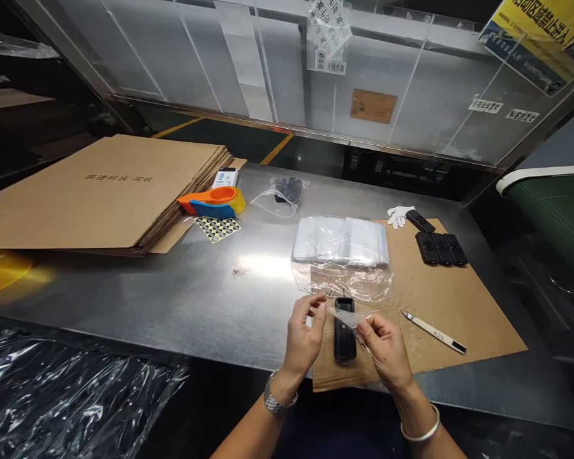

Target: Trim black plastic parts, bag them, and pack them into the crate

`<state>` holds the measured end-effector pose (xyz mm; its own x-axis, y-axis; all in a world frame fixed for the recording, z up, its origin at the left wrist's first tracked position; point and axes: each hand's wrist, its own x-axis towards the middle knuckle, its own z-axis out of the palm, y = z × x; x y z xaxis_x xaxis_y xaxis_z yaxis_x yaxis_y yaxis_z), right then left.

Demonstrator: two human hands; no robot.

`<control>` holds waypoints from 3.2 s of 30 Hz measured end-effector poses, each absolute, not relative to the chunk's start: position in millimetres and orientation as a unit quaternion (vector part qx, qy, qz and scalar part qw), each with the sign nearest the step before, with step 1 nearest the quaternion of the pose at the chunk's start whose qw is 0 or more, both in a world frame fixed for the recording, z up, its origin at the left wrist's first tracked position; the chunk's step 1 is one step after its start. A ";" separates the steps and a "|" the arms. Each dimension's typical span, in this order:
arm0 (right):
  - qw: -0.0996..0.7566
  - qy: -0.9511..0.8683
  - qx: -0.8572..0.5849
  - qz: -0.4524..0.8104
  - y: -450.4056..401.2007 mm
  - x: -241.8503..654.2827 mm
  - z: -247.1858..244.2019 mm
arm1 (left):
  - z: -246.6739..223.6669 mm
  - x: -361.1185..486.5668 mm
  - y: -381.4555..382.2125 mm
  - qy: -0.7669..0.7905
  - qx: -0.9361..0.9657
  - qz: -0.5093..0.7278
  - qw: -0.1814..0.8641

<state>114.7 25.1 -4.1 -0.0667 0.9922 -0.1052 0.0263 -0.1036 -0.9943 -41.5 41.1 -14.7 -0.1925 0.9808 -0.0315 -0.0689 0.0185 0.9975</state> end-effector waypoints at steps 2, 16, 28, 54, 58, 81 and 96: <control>0.411 -0.501 -0.469 0.600 27.4 115.3 1.4 | -10.0 -41.1 43.7 0.490 0.439 0.549 0.516; 0.288 -0.575 -0.438 0.628 50.3 132.7 33.5 | -20.1 -49.4 54.5 0.301 0.426 0.432 0.736; 0.496 -0.263 -0.398 0.725 20.8 103.4 -14.5 | -19.4 -34.3 60.2 0.351 0.145 0.613 0.693; 0.551 -0.315 -0.526 0.566 21.4 78.0 -36.8 | -35.2 -23.0 38.5 0.515 0.196 0.658 0.514; 0.530 -0.398 -0.539 0.519 27.5 87.5 -24.4 | -34.6 -36.0 33.7 0.610 0.379 0.587 0.374; 0.338 -0.713 -0.554 0.266 41.1 107.6 -4.2 | -44.1 -72.8 55.6 0.559 0.750 0.353 -0.008; 0.224 -0.700 -0.558 0.386 -10.9 138.3 -39.8 | -71.2 -67.4 40.0 0.594 0.690 0.374 0.178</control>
